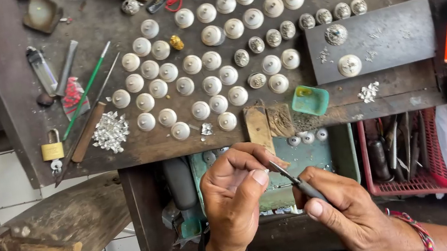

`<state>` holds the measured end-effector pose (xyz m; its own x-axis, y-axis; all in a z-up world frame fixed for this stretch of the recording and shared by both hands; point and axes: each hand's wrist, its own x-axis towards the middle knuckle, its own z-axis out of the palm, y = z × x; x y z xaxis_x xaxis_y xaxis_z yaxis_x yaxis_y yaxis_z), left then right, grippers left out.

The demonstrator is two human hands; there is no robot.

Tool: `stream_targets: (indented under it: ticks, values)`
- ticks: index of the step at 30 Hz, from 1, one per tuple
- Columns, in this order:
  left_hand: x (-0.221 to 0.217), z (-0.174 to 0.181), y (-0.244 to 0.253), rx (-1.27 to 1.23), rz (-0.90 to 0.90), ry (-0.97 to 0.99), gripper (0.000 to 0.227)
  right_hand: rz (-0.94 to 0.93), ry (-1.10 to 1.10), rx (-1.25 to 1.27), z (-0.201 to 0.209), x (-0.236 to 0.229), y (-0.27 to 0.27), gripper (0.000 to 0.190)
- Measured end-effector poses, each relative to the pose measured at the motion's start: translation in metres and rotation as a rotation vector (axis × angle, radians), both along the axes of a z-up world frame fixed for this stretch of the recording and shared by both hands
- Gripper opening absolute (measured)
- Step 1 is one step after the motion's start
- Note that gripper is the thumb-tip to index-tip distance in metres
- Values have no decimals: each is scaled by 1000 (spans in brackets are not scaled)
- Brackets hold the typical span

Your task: Attaching small silver jump rings to decorative jewelry components using pliers.

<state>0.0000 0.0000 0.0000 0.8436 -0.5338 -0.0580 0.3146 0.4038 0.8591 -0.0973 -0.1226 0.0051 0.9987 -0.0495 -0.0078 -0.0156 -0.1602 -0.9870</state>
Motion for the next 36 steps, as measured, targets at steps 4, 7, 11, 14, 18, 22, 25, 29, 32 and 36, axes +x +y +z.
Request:
stream_targets:
  ticks: [4,7,11,14,18,22,25,29,32,36]
  values:
    - [1,0,1,-35,18,63,4,22,27,-20,-2,0,2,41]
    - [1,0,2,-21,15,85,5,26,24,-14,-2,0,3,39]
    - [1,-2,2,-30,11,106,6,26,34,-16,-2,1,2,39]
    - [0,-3,2,-32,15,112,6,29,26,-29,-3,1,2,39]
    - [0,-3,2,-48,17,102,6,28,19,-39,-5,1,2,38]
    - [0,-3,2,-40,18,108,4,31,32,-42,-5,1,1,38]
    - [0,-4,2,-44,20,106,5,34,18,-48,-7,1,1,38]
    - [0,-4,2,-37,24,111,4,29,-2,-76,-9,0,1,36]
    - [-1,-5,2,-41,26,114,4,25,-12,-128,-13,-3,0,34]
    - [-2,-6,1,-54,26,113,4,-1,-16,-194,-17,-6,2,33]
